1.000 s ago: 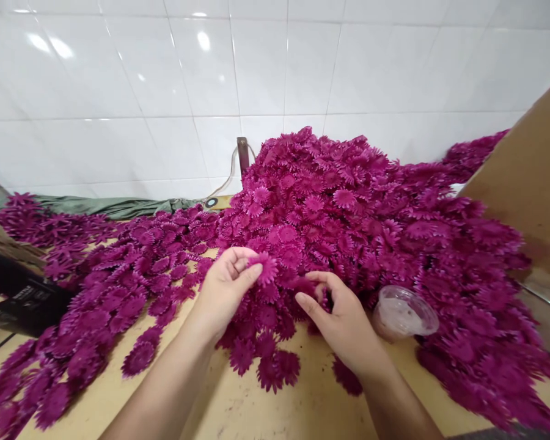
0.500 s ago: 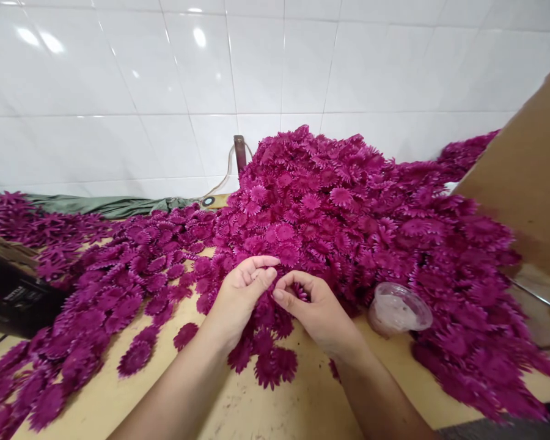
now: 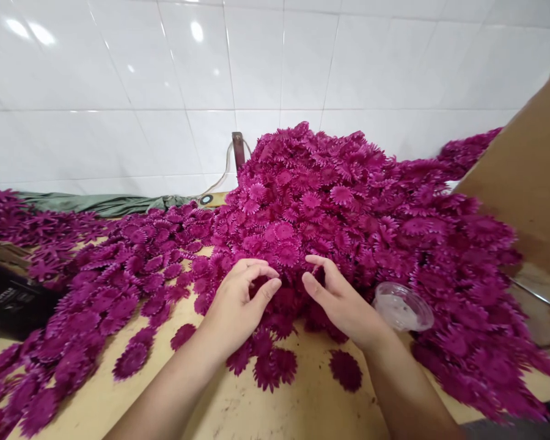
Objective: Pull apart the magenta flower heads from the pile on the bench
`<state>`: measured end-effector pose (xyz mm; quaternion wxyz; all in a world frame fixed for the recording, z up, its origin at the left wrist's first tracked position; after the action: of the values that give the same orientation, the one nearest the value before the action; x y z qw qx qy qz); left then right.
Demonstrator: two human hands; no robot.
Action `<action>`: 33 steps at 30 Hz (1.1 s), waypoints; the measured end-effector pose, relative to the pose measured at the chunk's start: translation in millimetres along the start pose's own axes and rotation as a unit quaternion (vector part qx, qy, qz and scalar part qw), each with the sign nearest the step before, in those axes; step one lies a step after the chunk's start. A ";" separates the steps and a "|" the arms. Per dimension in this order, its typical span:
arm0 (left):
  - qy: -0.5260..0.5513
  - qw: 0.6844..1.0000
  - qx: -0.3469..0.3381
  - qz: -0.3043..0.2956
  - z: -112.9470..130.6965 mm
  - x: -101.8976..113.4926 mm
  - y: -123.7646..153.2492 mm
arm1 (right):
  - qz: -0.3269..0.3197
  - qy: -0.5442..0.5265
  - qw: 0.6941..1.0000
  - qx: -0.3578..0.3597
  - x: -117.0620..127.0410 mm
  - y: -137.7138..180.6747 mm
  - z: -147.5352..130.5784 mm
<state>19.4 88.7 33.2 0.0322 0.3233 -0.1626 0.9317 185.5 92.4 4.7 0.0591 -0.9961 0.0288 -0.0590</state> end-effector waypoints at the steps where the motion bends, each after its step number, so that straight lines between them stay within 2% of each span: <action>1: -0.030 0.999 -0.015 0.018 2.5 2.2 0.5 | -0.013 -0.027 0.999 -0.016 -2.2 0.2 4.9; 3: -0.063 0.997 -0.038 0.033 7.2 3.4 1.9 | -0.035 -0.096 0.994 -0.035 -6.0 0.5 12.0; 6: -0.064 0.995 -0.079 0.023 18.6 -0.6 3.9 | -0.042 -0.163 0.985 -0.028 -8.6 0.6 13.1; 12: -0.027 0.990 -0.133 0.040 40.7 -9.0 5.7 | -0.018 -0.069 0.997 0.029 -12.8 2.9 -5.6; 15: -0.019 0.991 -0.131 0.030 43.8 -17.8 4.1 | 0.006 -0.026 0.999 0.025 -12.7 1.9 -5.5; 20: 0.030 0.996 -0.083 0.006 34.7 -30.6 -2.9 | 0.006 -0.058 0.998 0.023 -16.1 0.4 -1.4; 22: 0.078 0.995 -0.063 0.021 29.1 -29.1 -6.2 | -0.014 -0.076 0.997 0.031 -19.7 2.4 -3.3; 24: 0.148 0.988 -0.015 0.040 17.6 -25.7 -9.7 | -0.055 -0.096 0.993 0.033 -26.5 6.7 -5.6; 26: 0.240 0.968 0.057 0.048 1.6 -24.0 -12.6 | -0.106 -0.112 0.988 0.020 -34.7 13.0 -5.2; 28: 0.337 0.929 0.138 0.066 -15.6 -21.2 -13.6 | -0.140 -0.112 0.984 -0.007 -39.5 19.3 -0.4; 31: 0.421 0.871 0.213 0.133 -33.9 -6.6 -12.8 | -0.129 -0.097 0.986 -0.038 -35.6 22.8 9.4; 33: 0.408 0.876 0.208 0.148 -35.1 3.2 -14.7 | -0.099 -0.101 0.989 -0.036 -28.7 20.6 11.6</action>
<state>-1.6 113.8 13.4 -0.1106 -0.1145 0.0164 0.9871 157.5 75.1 -12.5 0.0198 -0.9964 -0.0739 0.0377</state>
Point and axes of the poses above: each hand's wrist, its own y-axis away from the middle knuckle, its own x-axis out of the back of the hand, z = x × y, the point moved 9 cm from there along -y, towards the middle knuckle, and after that the axes turned 7 degrees about -y, right-handed, at the moved point
